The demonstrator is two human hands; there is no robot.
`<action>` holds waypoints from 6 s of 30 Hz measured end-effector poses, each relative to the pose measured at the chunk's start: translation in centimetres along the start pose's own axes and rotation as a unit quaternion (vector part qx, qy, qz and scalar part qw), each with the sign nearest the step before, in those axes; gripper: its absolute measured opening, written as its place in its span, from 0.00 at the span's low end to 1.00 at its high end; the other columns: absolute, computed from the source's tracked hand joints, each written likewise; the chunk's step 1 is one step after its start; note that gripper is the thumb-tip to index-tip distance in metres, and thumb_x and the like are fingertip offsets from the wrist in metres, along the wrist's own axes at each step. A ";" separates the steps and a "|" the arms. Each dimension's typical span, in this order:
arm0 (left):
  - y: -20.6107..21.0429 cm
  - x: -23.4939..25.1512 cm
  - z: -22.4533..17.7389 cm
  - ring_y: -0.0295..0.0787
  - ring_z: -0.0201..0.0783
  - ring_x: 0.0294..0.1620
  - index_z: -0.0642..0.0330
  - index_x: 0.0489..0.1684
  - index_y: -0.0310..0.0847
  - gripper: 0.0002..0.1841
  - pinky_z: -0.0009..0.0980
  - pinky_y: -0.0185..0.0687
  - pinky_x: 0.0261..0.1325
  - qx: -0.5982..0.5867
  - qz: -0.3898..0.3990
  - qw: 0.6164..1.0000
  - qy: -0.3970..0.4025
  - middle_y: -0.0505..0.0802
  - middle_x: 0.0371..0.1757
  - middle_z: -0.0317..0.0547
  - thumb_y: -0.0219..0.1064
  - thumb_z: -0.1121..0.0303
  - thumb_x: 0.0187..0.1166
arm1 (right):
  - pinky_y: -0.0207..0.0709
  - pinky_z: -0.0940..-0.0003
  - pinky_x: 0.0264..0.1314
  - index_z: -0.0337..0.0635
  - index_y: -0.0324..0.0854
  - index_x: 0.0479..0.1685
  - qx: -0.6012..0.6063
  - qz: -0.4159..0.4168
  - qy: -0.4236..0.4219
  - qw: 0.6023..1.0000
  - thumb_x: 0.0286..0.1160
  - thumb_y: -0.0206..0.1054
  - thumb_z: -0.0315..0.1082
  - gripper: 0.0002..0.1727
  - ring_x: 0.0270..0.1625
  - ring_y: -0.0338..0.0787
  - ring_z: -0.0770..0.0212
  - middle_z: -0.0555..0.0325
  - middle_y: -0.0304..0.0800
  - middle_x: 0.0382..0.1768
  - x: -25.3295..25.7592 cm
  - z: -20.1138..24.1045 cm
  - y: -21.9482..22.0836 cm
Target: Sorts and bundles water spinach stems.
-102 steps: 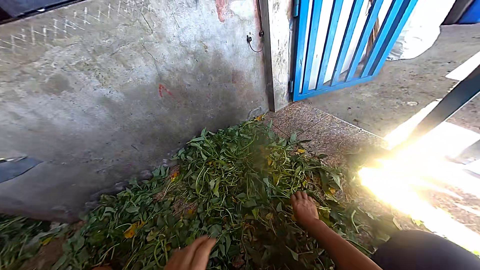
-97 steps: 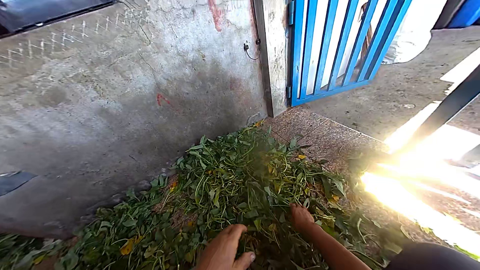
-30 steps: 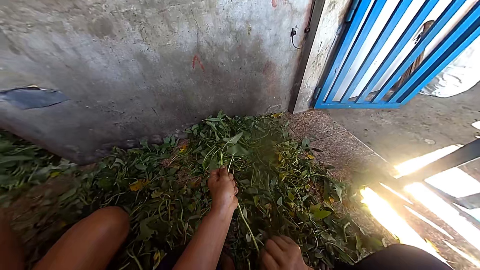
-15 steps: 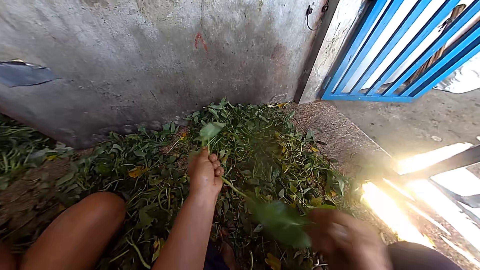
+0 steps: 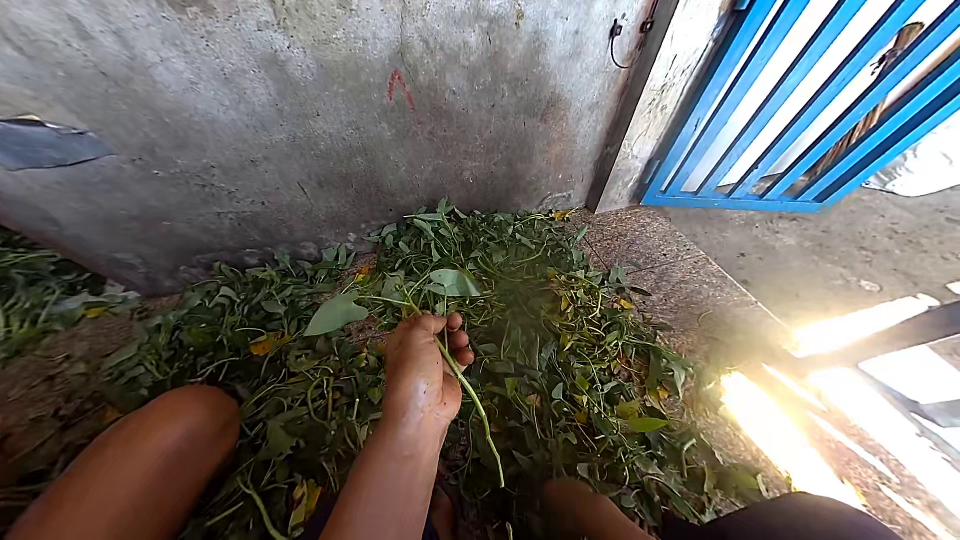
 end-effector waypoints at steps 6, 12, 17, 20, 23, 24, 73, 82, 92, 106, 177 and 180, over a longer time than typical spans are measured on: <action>-0.5 1.1 1.3 0.79 0.35 0.20 0.58 0.48 0.71 0.06 0.24 0.76 0.17 0.042 0.037 0.998 -0.025 0.82 0.34 0.47 0.53 0.79 0.85 | 0.73 0.40 0.80 0.37 0.74 0.79 0.249 -0.279 0.031 0.927 0.87 0.57 0.40 0.26 0.78 0.79 0.36 0.34 0.77 0.77 6.1 -5.1 -5.1; -0.7 2.1 0.9 0.79 0.35 0.19 0.60 0.47 0.76 0.07 0.23 0.75 0.17 0.042 0.051 0.997 -0.029 0.83 0.32 0.47 0.53 0.79 0.85 | 0.65 0.30 0.80 0.50 0.84 0.71 0.155 -0.237 0.131 0.950 0.78 0.65 0.56 0.29 0.86 0.66 0.33 0.38 0.73 0.81 7.9 -8.6 -5.8; -0.9 2.5 0.9 0.78 0.34 0.18 0.62 0.44 0.81 0.08 0.22 0.74 0.17 0.027 0.056 0.998 -0.031 0.84 0.32 0.48 0.54 0.78 0.85 | 0.65 0.31 0.80 0.48 0.86 0.69 0.246 -0.289 0.066 0.923 0.78 0.65 0.56 0.28 0.84 0.69 0.34 0.37 0.77 0.77 7.6 -7.4 -6.1; -0.9 2.6 0.8 0.77 0.34 0.18 0.63 0.45 0.83 0.09 0.23 0.73 0.17 0.024 0.054 0.998 -0.026 0.84 0.31 0.48 0.56 0.75 0.86 | 0.76 0.44 0.70 0.41 0.92 0.53 0.370 -0.495 -0.043 0.785 0.81 0.66 0.46 0.18 0.66 0.84 0.43 0.40 0.86 0.61 4.5 -5.0 -6.3; -0.9 2.5 1.1 0.77 0.34 0.17 0.63 0.45 0.85 0.10 0.23 0.73 0.16 0.035 0.053 0.998 -0.021 0.84 0.29 0.47 0.58 0.69 0.88 | 0.87 0.62 0.41 0.31 0.85 0.52 0.561 -0.447 -0.114 0.688 0.90 0.56 0.32 0.14 0.33 0.91 0.62 0.51 0.91 0.35 2.2 -3.7 -6.0; -0.8 2.6 1.3 0.77 0.34 0.17 0.62 0.44 0.85 0.10 0.23 0.74 0.16 0.043 0.057 0.997 -0.022 0.84 0.29 0.46 0.59 0.67 0.89 | 0.88 0.63 0.37 0.30 0.84 0.52 0.610 -0.418 -0.133 0.660 0.91 0.53 0.30 0.15 0.29 0.91 0.62 0.51 0.91 0.32 1.3 -3.3 -6.0; -0.5 1.9 2.3 0.88 0.40 0.24 0.70 0.45 0.84 0.10 0.27 0.83 0.22 0.103 0.097 0.990 -0.005 0.90 0.32 0.54 0.58 0.73 0.89 | 0.79 0.67 0.31 0.36 0.83 0.46 0.722 -0.406 -0.155 0.538 0.84 0.65 0.32 0.07 0.28 0.82 0.64 0.55 0.85 0.32 -2.9 -9.1 -7.5; -0.5 1.7 2.5 0.88 0.39 0.24 0.68 0.44 0.85 0.10 0.28 0.84 0.21 0.105 0.105 0.989 -0.006 0.91 0.32 0.53 0.60 0.72 0.88 | 0.75 0.37 0.75 0.39 0.90 0.61 0.256 -0.213 -0.123 0.935 0.81 0.69 0.48 0.22 0.64 0.90 0.44 0.42 0.93 0.57 -7.6 -9.0 -6.1; -0.5 2.2 2.2 0.88 0.39 0.23 0.69 0.44 0.84 0.10 0.28 0.83 0.20 0.109 0.111 0.988 -0.004 0.90 0.30 0.52 0.58 0.73 0.89 | 0.68 0.35 0.82 0.36 0.64 0.86 0.294 -0.241 0.143 0.914 0.86 0.58 0.49 0.35 0.83 0.73 0.34 0.32 0.70 0.82 7.8 -11.6 -7.3; -0.7 1.9 1.8 0.88 0.40 0.24 0.69 0.44 0.86 0.10 0.27 0.83 0.22 0.093 0.100 0.991 -0.006 0.90 0.32 0.54 0.60 0.73 0.88 | 0.88 0.60 0.46 0.39 0.86 0.46 0.637 -0.354 -0.139 0.670 0.79 0.64 0.42 0.15 0.38 0.93 0.62 0.54 0.93 0.35 -2.5 -7.2 -7.8; -0.4 0.8 6.4 0.93 0.43 0.38 0.68 0.43 0.90 0.05 0.34 0.91 0.36 0.264 0.280 0.917 0.109 0.94 0.39 0.52 0.68 0.78 0.79 | 0.89 0.67 0.49 0.34 0.84 0.47 0.464 -0.554 -0.343 0.600 0.77 0.69 0.27 0.06 0.41 0.94 0.66 0.56 0.94 0.39 -9.4 2.2 -5.3; -0.2 0.7 6.4 0.91 0.41 0.36 0.66 0.42 0.90 0.05 0.33 0.89 0.33 0.267 0.262 0.916 0.143 0.93 0.38 0.50 0.68 0.77 0.81 | 0.89 0.66 0.51 0.33 0.84 0.47 0.429 -0.577 -0.332 0.611 0.79 0.69 0.28 0.07 0.42 0.94 0.66 0.54 0.94 0.39 -9.1 2.6 -4.9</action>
Point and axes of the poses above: each hand's wrist, its own x-axis towards the middle knuckle, its own y-axis out of the palm, z = x × y, the point moved 1 cm from there along x, towards the middle knuckle
